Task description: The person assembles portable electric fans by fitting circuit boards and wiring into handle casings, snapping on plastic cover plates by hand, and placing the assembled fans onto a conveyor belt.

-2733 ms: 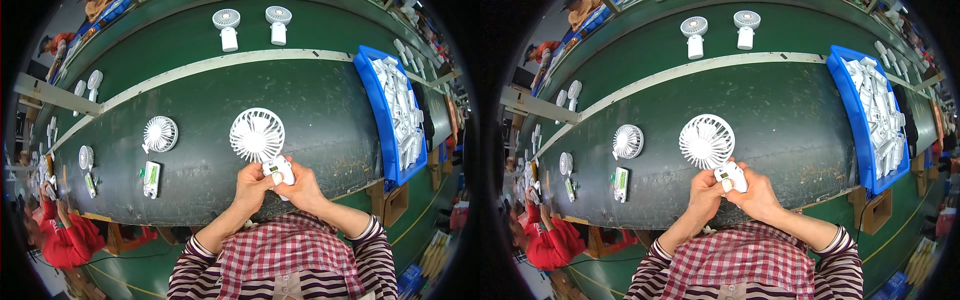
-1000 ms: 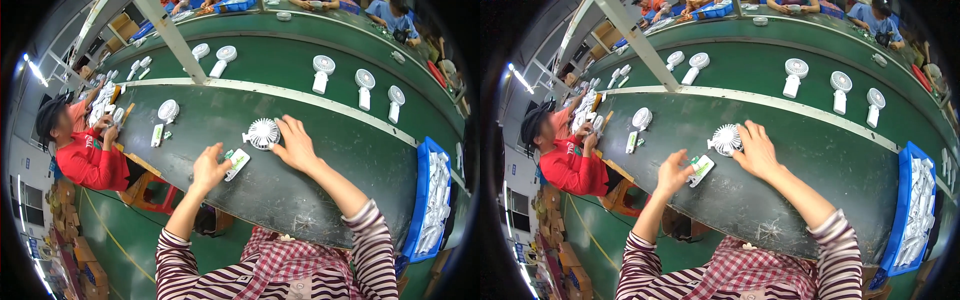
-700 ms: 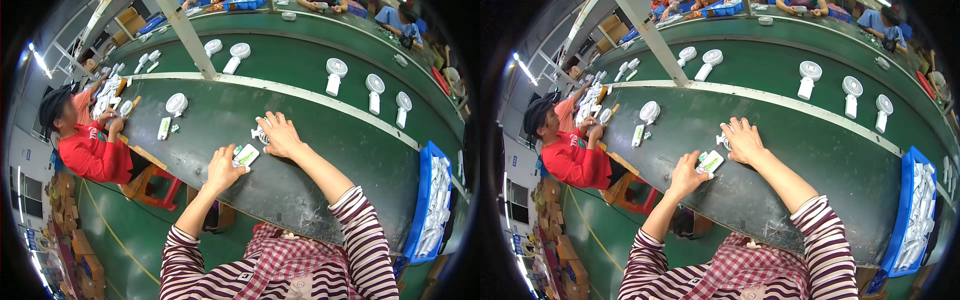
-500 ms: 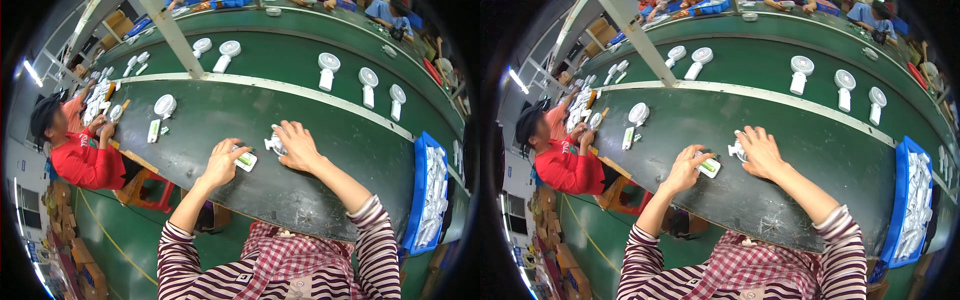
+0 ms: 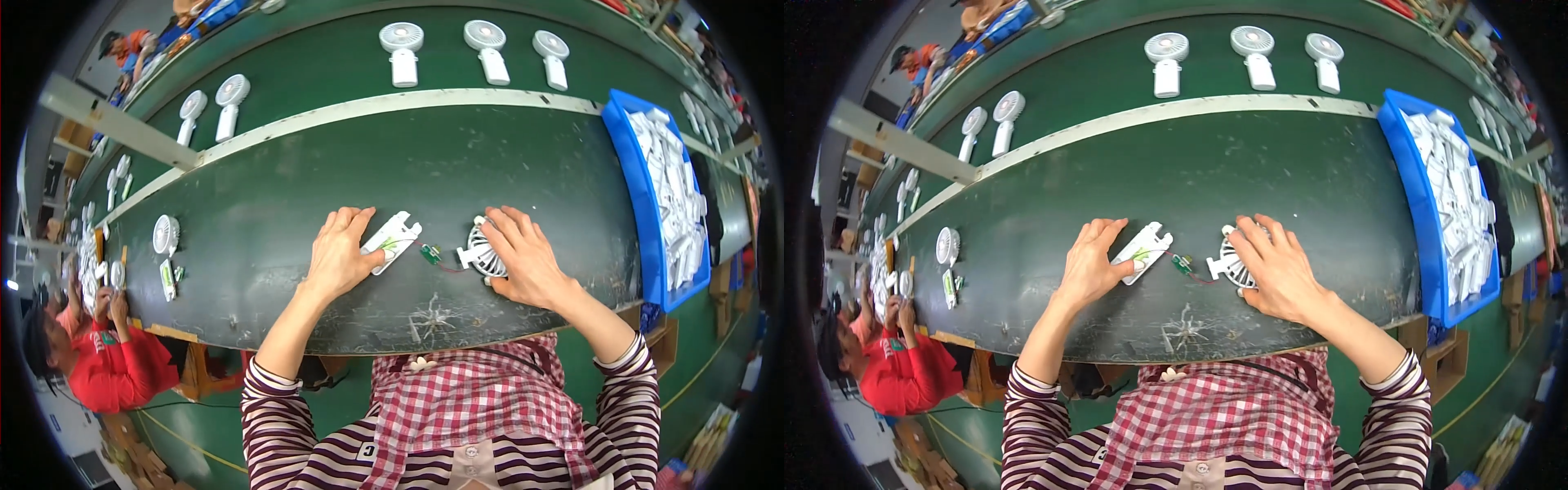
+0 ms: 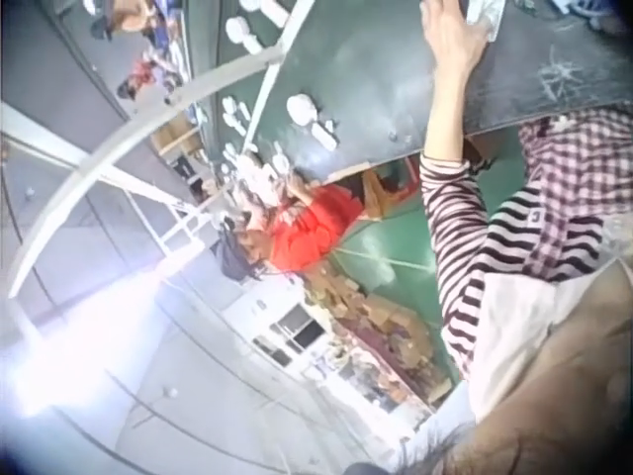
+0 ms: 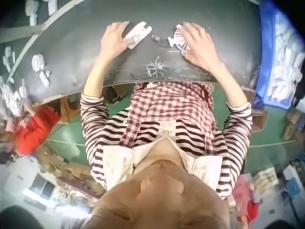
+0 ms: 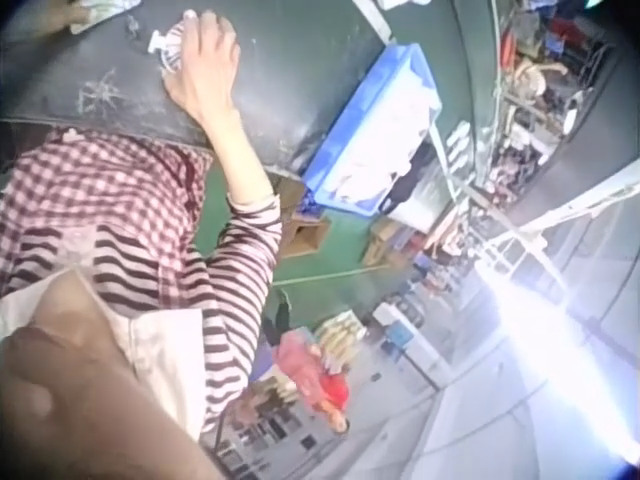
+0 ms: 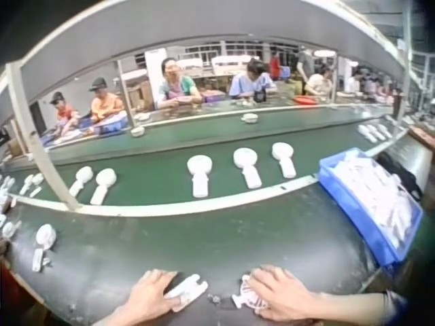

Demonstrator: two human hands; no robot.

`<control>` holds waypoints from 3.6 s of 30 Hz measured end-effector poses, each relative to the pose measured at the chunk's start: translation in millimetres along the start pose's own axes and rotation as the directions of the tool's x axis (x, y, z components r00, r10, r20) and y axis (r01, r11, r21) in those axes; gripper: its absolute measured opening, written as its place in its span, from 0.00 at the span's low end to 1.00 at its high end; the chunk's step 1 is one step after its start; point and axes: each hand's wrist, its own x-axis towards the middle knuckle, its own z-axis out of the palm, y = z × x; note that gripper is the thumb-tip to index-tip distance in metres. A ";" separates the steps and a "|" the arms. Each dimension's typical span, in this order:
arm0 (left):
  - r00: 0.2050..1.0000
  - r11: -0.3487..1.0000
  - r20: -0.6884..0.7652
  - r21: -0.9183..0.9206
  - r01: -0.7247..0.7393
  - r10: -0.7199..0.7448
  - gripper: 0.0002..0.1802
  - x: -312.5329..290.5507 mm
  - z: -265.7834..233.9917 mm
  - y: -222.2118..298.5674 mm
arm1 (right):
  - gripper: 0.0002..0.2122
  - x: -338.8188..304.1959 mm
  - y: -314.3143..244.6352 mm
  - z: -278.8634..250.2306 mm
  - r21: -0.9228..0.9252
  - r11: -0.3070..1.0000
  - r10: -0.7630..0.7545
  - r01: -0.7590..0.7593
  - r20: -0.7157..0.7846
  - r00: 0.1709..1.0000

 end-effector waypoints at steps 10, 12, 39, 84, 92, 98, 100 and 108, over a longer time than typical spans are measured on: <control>0.859 0.898 0.494 -0.303 0.318 -0.137 0.19 32.0 14.8 43.1 | 0.34 -16.8 28.9 -5.9 0.063 0.995 -0.071 0.078 -0.099 0.993; 0.807 0.693 0.586 -0.556 0.460 -0.066 0.20 26.2 21.6 46.3 | 0.35 -19.7 32.8 -11.9 0.057 0.994 -0.087 0.094 -0.122 0.989; 0.718 0.214 0.693 -0.713 0.668 0.066 0.11 -4.2 57.3 100.0 | 0.22 2.0 32.8 -14.5 -0.079 0.876 -0.481 0.477 -0.056 0.875; 0.826 0.042 0.448 -0.871 0.490 -0.341 0.10 -5.6 71.0 101.3 | 0.13 -2.6 -31.4 4.6 0.546 0.824 0.096 0.148 -0.393 0.915; 0.937 0.341 0.048 -0.924 0.173 -0.346 0.08 -8.9 82.1 96.6 | 0.13 -7.6 -33.4 16.3 0.966 -0.091 0.526 -0.241 0.252 0.812; 0.933 0.507 -0.132 -0.860 0.060 -0.334 0.08 -8.9 80.1 101.1 | 0.15 -7.6 -20.8 22.6 0.902 -0.334 0.413 -0.274 0.401 0.818; 0.935 0.514 -0.170 -0.857 0.015 -0.312 0.08 -8.1 81.5 100.7 | 0.15 -10.7 -15.9 27.7 0.898 -0.366 0.388 -0.246 0.387 0.836; 0.878 0.060 0.375 -0.911 0.409 -0.299 0.08 2.8 71.1 92.1 | 0.17 -10.2 -15.9 9.1 0.968 -0.200 0.295 -0.155 0.210 0.932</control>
